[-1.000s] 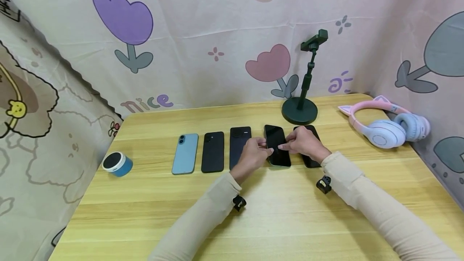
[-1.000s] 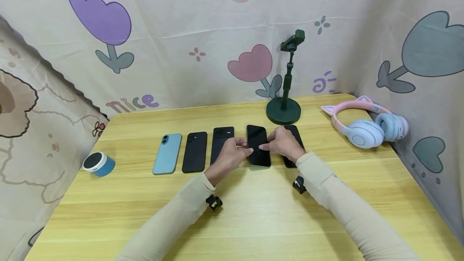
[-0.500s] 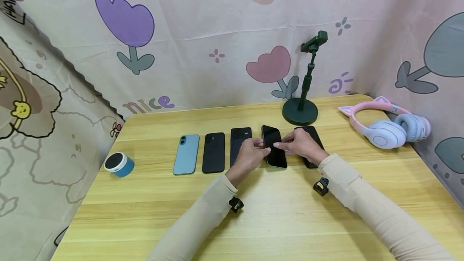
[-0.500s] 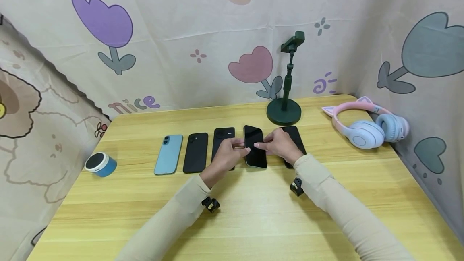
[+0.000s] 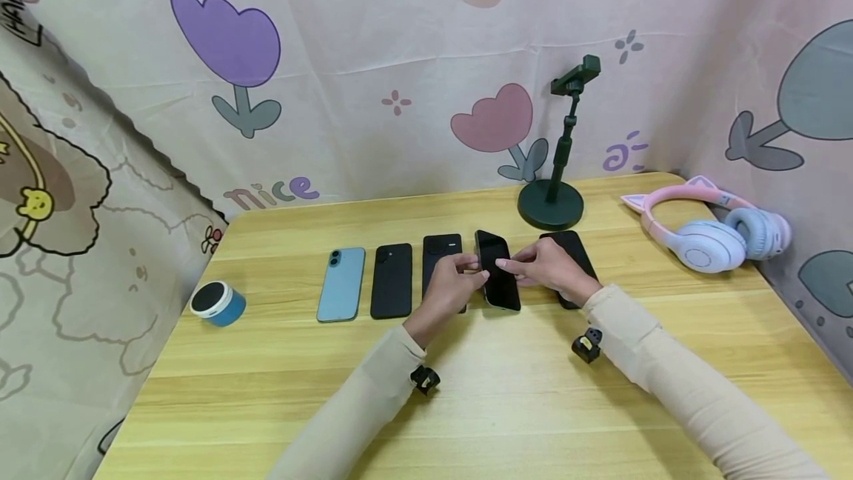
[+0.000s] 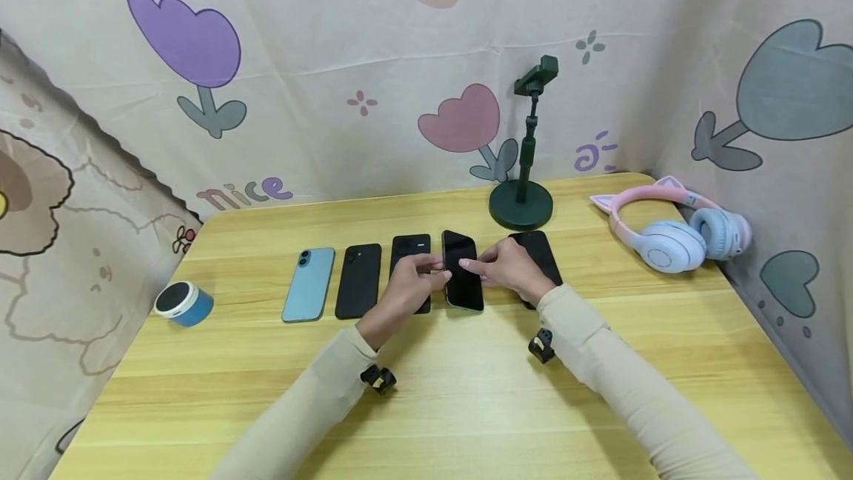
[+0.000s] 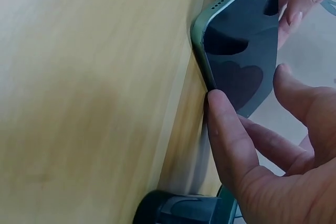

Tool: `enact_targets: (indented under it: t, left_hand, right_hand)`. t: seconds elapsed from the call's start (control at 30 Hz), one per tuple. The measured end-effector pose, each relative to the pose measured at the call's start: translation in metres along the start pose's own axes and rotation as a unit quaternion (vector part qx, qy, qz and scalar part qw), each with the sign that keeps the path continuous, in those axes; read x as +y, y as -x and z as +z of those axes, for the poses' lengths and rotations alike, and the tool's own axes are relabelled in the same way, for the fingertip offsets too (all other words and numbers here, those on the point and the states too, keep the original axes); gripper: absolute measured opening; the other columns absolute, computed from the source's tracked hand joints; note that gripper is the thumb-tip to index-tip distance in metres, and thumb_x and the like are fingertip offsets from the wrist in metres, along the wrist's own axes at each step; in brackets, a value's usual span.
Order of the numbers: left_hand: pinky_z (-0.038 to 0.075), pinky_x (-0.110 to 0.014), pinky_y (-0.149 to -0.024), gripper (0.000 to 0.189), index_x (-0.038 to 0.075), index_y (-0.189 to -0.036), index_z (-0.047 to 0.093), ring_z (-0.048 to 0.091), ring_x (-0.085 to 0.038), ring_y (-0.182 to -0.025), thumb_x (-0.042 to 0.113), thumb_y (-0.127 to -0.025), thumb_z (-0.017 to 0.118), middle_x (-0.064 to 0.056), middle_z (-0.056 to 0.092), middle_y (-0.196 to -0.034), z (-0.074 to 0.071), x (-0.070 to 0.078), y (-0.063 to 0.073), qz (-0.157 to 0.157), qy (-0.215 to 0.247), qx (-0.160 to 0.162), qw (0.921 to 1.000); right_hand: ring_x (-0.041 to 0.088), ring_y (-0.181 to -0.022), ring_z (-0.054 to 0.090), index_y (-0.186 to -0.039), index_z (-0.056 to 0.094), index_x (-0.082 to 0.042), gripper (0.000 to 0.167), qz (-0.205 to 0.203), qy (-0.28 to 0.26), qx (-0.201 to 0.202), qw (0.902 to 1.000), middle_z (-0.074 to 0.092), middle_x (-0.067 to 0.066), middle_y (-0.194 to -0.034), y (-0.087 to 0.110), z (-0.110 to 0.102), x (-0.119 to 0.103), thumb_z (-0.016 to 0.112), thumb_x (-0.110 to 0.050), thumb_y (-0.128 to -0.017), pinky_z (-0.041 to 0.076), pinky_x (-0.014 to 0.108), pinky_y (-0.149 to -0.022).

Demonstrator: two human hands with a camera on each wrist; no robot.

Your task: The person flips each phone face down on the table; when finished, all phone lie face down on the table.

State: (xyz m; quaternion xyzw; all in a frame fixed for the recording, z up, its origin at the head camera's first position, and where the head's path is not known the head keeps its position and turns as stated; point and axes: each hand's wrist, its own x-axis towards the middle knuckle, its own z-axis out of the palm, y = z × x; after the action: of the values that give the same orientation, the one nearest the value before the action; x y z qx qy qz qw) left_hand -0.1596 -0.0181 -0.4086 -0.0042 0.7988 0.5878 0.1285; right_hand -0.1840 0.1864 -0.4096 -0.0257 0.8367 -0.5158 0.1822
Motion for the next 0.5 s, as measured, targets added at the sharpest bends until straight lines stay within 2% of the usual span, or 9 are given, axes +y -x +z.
enact_targets:
  t: [0.3,0.5]
  left_hand:
    - [0.053,-0.033,-0.082,0.037,0.002,-0.133,0.062,0.065,-0.019,-0.098,0.011,-0.097,0.069,-0.007,0.062,-0.119,-0.0062,0.0014,0.0022,0.003,0.027,-0.014,0.9995]
    - [0.053,-0.038,-0.091,0.04,0.003,-0.137,0.06,0.067,-0.019,-0.103,0.011,-0.098,0.067,-0.005,0.061,-0.122,-0.0075,0.0029,0.0043,0.005,0.04,-0.024,0.9989]
  right_hand:
    - [0.029,-0.1,0.071,-0.128,0.064,0.01,0.057,0.012,-0.039,-0.013,0.9991,0.064,0.026,-0.126,-0.0018,0.0047,-0.0011,0.072,-0.036,-0.096,0.059,0.035,-0.084]
    - [0.027,-0.1,0.071,-0.13,0.063,0.009,0.06,0.022,-0.055,-0.018,0.9981,0.064,0.024,-0.127,-0.0013,0.0056,-0.0018,0.073,-0.039,-0.094,0.058,0.036,-0.085]
